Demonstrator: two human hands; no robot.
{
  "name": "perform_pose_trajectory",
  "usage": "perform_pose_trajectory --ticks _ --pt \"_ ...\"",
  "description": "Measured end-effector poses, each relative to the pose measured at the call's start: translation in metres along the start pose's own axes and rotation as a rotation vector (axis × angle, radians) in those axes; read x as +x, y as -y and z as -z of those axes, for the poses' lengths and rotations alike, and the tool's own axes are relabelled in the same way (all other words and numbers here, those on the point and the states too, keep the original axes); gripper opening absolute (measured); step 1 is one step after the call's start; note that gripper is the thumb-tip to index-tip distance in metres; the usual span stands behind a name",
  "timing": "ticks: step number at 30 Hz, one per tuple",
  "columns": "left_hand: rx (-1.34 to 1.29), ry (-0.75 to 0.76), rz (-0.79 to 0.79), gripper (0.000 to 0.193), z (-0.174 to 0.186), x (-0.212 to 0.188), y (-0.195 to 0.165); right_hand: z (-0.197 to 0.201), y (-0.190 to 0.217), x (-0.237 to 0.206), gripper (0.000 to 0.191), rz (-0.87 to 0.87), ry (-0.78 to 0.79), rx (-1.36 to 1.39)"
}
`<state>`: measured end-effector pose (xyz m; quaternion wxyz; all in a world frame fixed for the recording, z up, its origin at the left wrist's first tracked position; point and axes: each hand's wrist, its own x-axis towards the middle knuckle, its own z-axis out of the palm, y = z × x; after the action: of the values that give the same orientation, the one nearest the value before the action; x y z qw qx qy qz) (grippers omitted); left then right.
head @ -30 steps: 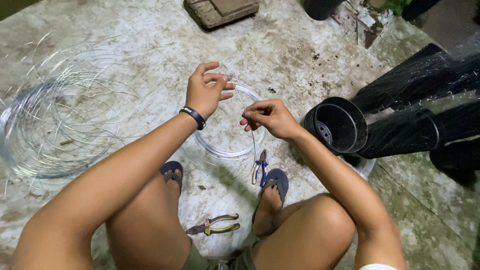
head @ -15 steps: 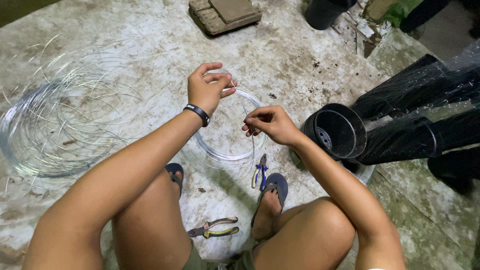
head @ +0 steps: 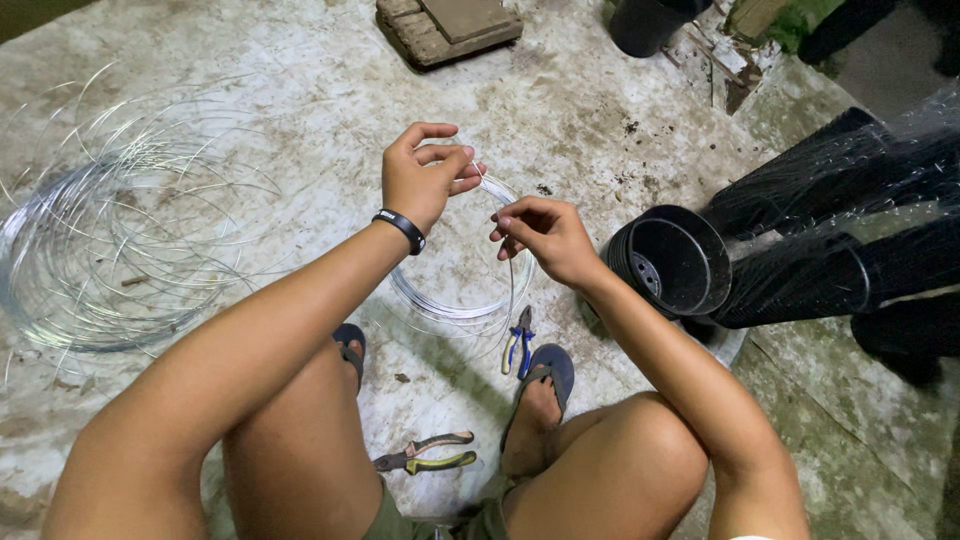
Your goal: The person sits on the floor and uses pliers to cut and bend a thin metal wire into circular loops. They repeatedly measure, cut, and twist the wire ends to secure the shape.
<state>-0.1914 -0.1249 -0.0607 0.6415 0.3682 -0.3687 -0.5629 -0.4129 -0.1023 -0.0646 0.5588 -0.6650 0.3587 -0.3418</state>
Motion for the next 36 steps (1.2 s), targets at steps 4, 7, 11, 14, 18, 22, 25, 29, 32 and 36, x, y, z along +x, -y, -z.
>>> perform_pose_trajectory --ticks 4,7,11,14,18,22,25,29,32,36 --pt "0.005 0.027 0.017 0.035 -0.003 -0.005 -0.005 0.001 -0.003 -0.001 0.015 0.042 0.007 -0.005" --pt "0.029 0.017 0.019 0.039 -0.006 -0.008 -0.005 0.001 -0.004 -0.002 0.014 0.04 0.011 -0.013" --pt "0.057 0.002 0.022 0.042 -0.009 -0.007 -0.005 0.0 -0.006 -0.002 0.013 0.069 0.012 -0.013" --pt "0.035 0.011 0.021 0.042 -0.009 -0.008 -0.003 0.0 -0.007 -0.003 0.013 0.067 0.01 -0.023" --pt "0.014 0.019 0.033 0.042 -0.009 -0.012 0.0 0.001 -0.008 -0.008 0.014 0.051 0.013 -0.041" --pt "-0.013 0.021 0.045 0.041 -0.01 -0.014 0.002 0.002 -0.008 -0.011 0.015 0.04 0.021 -0.02" --pt "-0.041 0.029 0.047 0.039 -0.01 -0.014 0.003 0.002 -0.007 -0.012 0.016 0.008 0.017 -0.014" --pt "-0.048 0.014 0.059 0.036 -0.009 -0.016 0.002 -0.001 -0.006 -0.013 0.017 0.006 0.011 0.005" --pt "-0.048 0.0 0.063 0.033 -0.009 -0.016 0.0 -0.002 -0.004 -0.014 0.017 0.014 0.01 -0.012" --pt "-0.044 -0.005 0.064 0.033 -0.01 -0.018 -0.001 -0.004 -0.003 -0.014 0.017 0.016 0.006 -0.006"
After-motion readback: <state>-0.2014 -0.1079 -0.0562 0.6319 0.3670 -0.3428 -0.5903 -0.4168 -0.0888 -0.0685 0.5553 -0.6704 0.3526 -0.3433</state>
